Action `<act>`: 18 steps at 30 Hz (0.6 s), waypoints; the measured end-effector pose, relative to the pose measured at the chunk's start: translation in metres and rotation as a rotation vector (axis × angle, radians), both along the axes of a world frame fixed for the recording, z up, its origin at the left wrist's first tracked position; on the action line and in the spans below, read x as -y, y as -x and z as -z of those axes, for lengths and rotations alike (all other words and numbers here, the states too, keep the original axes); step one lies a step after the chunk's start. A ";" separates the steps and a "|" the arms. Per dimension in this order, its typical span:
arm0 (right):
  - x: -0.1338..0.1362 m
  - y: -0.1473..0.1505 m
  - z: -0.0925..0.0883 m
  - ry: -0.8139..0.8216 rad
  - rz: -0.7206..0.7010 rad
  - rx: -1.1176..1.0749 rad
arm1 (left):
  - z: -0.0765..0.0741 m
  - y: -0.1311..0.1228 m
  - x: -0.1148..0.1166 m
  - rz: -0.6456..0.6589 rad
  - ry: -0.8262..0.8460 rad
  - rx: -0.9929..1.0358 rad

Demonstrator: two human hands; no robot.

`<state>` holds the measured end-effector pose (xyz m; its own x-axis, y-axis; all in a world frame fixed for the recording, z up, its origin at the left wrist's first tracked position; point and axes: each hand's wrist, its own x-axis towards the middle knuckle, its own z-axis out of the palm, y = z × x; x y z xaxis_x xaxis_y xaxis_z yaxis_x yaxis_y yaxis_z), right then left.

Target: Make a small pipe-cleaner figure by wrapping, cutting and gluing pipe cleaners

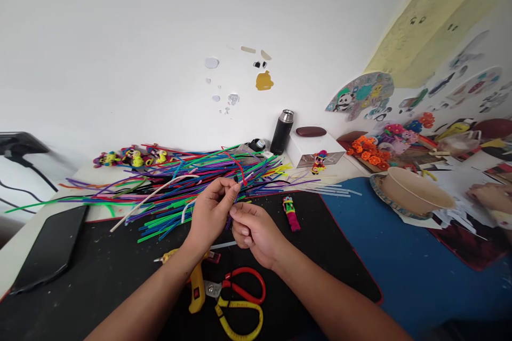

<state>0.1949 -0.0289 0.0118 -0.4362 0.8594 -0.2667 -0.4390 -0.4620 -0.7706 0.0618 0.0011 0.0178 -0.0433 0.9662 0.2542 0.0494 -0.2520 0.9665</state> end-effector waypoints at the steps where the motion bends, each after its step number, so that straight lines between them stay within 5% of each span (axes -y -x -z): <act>1: 0.000 0.000 0.000 0.000 -0.003 0.000 | -0.001 0.000 0.000 -0.007 -0.001 0.003; 18: 0.002 -0.007 0.002 -0.048 0.034 0.086 | -0.006 0.008 -0.005 -0.017 0.003 0.089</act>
<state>0.2017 -0.0309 0.0098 -0.3834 0.8863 -0.2598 -0.3852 -0.4092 -0.8272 0.0537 0.0066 0.0239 -0.0819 0.9658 0.2461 -0.0320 -0.2494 0.9679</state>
